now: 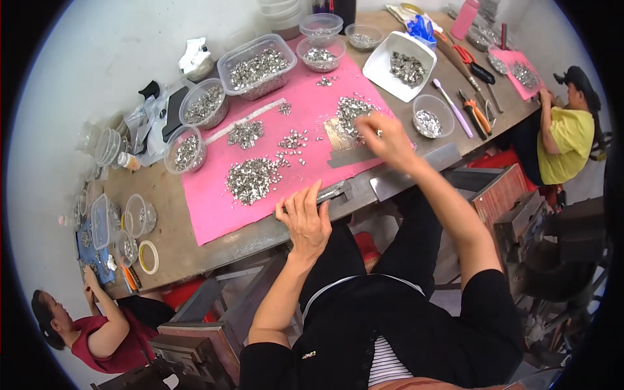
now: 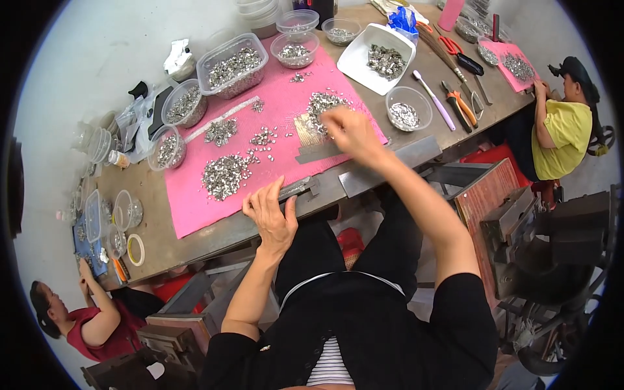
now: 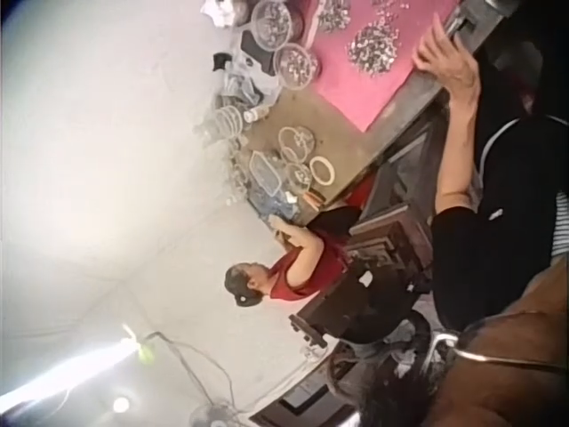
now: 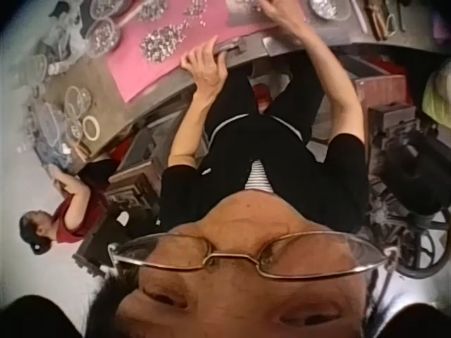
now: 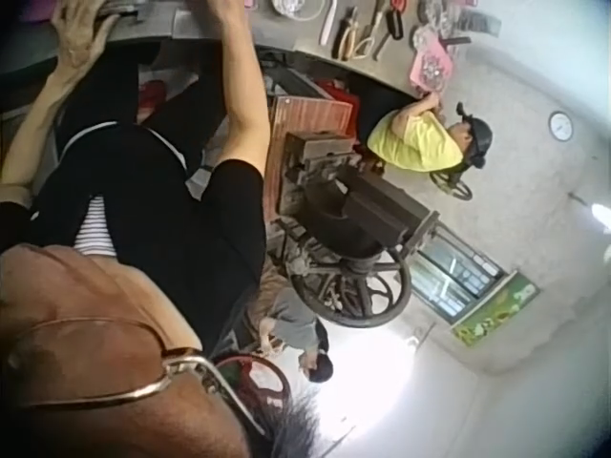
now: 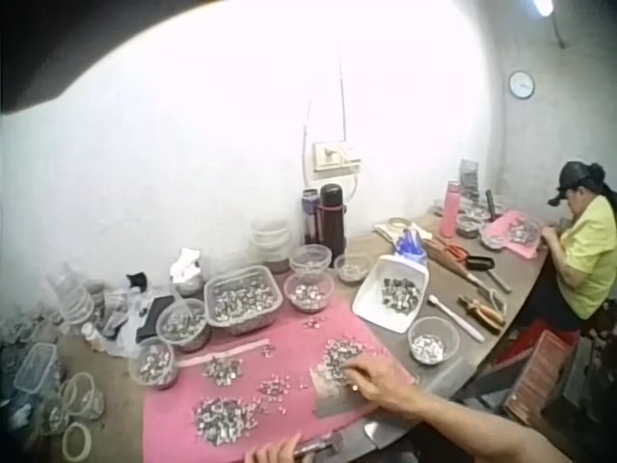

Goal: Sorting and placing small metal components into a guide and using a manual press for assembly.

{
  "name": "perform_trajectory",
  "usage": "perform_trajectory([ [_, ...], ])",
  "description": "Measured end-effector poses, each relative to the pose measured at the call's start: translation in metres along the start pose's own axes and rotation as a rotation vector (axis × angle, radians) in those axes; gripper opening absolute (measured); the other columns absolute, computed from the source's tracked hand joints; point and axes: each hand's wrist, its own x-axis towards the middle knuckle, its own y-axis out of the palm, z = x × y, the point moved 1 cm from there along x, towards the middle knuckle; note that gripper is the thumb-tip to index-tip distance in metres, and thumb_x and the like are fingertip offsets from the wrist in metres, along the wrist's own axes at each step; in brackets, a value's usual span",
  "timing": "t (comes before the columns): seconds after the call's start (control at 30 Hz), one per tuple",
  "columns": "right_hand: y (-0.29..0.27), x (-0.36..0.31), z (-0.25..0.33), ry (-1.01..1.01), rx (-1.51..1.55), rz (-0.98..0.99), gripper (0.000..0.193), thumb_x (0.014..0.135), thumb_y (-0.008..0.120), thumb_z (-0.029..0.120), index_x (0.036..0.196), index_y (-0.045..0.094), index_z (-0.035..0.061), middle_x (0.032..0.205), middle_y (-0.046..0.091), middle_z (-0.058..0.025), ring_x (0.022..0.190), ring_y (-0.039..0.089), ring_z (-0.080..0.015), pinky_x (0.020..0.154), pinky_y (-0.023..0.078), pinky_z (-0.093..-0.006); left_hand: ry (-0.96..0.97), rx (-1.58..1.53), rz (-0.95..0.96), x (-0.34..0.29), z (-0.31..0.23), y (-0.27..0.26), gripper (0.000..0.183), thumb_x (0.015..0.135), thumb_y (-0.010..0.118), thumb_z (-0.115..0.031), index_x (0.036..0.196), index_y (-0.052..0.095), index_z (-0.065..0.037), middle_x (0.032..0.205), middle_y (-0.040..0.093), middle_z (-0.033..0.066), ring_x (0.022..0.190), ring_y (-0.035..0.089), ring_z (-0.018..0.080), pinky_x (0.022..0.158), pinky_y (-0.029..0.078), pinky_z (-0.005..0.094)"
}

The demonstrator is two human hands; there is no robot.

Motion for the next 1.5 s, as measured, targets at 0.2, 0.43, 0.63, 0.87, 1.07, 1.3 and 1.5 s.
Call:
perform_trajectory([
  [0.2, 0.028, 0.114, -0.090, 0.031, -0.202, -0.114, 0.021, 0.091, 0.059, 0.011, 0.102, 0.075, 0.0038, 0.097, 0.072, -0.0197, 0.090, 0.070, -0.0371, 0.084, 0.055, -0.0445, 0.012, 0.018, 0.004, -0.003, 0.000, 0.002, 0.053, 0.082, 0.077, -0.013, 0.132, 0.061, -0.010, 0.116, 0.061, 0.0068, 0.109, 0.056, 0.0247, 0.106, 0.028, 0.0489],
  [0.43, 0.052, 0.135, -0.115, 0.057, -0.349, -0.006, 0.019, 0.089, 0.063, 0.015, 0.100, 0.077, 0.0080, 0.095, 0.069, -0.0204, 0.094, 0.067, -0.0377, 0.088, 0.052, -0.0463, 0.014, 0.022, -0.002, -0.006, 0.000, 0.001, 0.052, 0.082, 0.078, -0.015, 0.130, 0.060, -0.006, 0.115, 0.062, 0.0084, 0.110, 0.056, 0.0264, 0.106, 0.028, 0.0489],
  [0.63, 0.045, 0.127, -0.098, 0.110, -0.251, -0.015, 0.017, 0.087, 0.065, 0.014, 0.094, 0.070, -0.0014, 0.092, 0.070, -0.0202, 0.089, 0.069, -0.0356, 0.082, 0.054, -0.0435, 0.019, 0.011, -0.003, -0.005, -0.001, 0.003, 0.052, 0.082, 0.077, -0.014, 0.131, 0.059, -0.005, 0.114, 0.063, 0.0086, 0.109, 0.056, 0.0267, 0.107, 0.028, 0.0492],
  [0.87, 0.037, 0.032, 0.019, -0.092, 0.047, 0.282, 0.011, 0.084, 0.066, 0.007, 0.090, 0.064, -0.0017, 0.083, 0.066, -0.0176, 0.079, 0.067, -0.0354, 0.072, 0.053, -0.0428, 0.000, 0.002, -0.033, -0.001, 0.000, 0.003, 0.054, 0.081, 0.076, -0.011, 0.132, 0.059, -0.007, 0.117, 0.065, 0.0057, 0.108, 0.058, 0.0241, 0.107, 0.029, 0.0487],
  [1.07, 0.051, -0.008, 0.014, -0.232, -0.118, 0.350, 0.008, 0.088, 0.068, 0.005, 0.093, 0.066, -0.0009, 0.089, 0.059, -0.0151, 0.084, 0.063, -0.0342, 0.074, 0.052, -0.0425, 0.032, 0.018, -0.025, -0.001, 0.002, 0.004, 0.056, 0.083, 0.077, -0.014, 0.135, 0.057, -0.007, 0.113, 0.063, 0.0069, 0.108, 0.057, 0.0253, 0.108, 0.028, 0.0469],
  [1.3, 0.052, -0.014, 0.015, -0.322, -0.257, 0.307, 0.011, 0.087, 0.069, 0.006, 0.095, 0.068, -0.0006, 0.089, 0.061, -0.0152, 0.083, 0.064, -0.0335, 0.074, 0.053, -0.0424, 0.019, 0.011, -0.024, -0.005, 0.001, 0.006, 0.058, 0.083, 0.076, -0.014, 0.137, 0.055, -0.008, 0.119, 0.063, 0.0051, 0.109, 0.057, 0.0232, 0.108, 0.027, 0.0490],
  [1.5, 0.030, -0.032, 0.048, -0.093, 0.059, 0.242, 0.011, 0.087, 0.069, 0.002, 0.098, 0.068, -0.0019, 0.088, 0.069, -0.0114, 0.076, 0.069, -0.0219, 0.072, 0.055, -0.0324, 0.016, 0.006, -0.036, -0.004, 0.003, 0.005, 0.060, 0.082, 0.077, -0.013, 0.138, 0.054, -0.009, 0.118, 0.063, 0.0050, 0.110, 0.056, 0.0235, 0.108, 0.027, 0.0499],
])
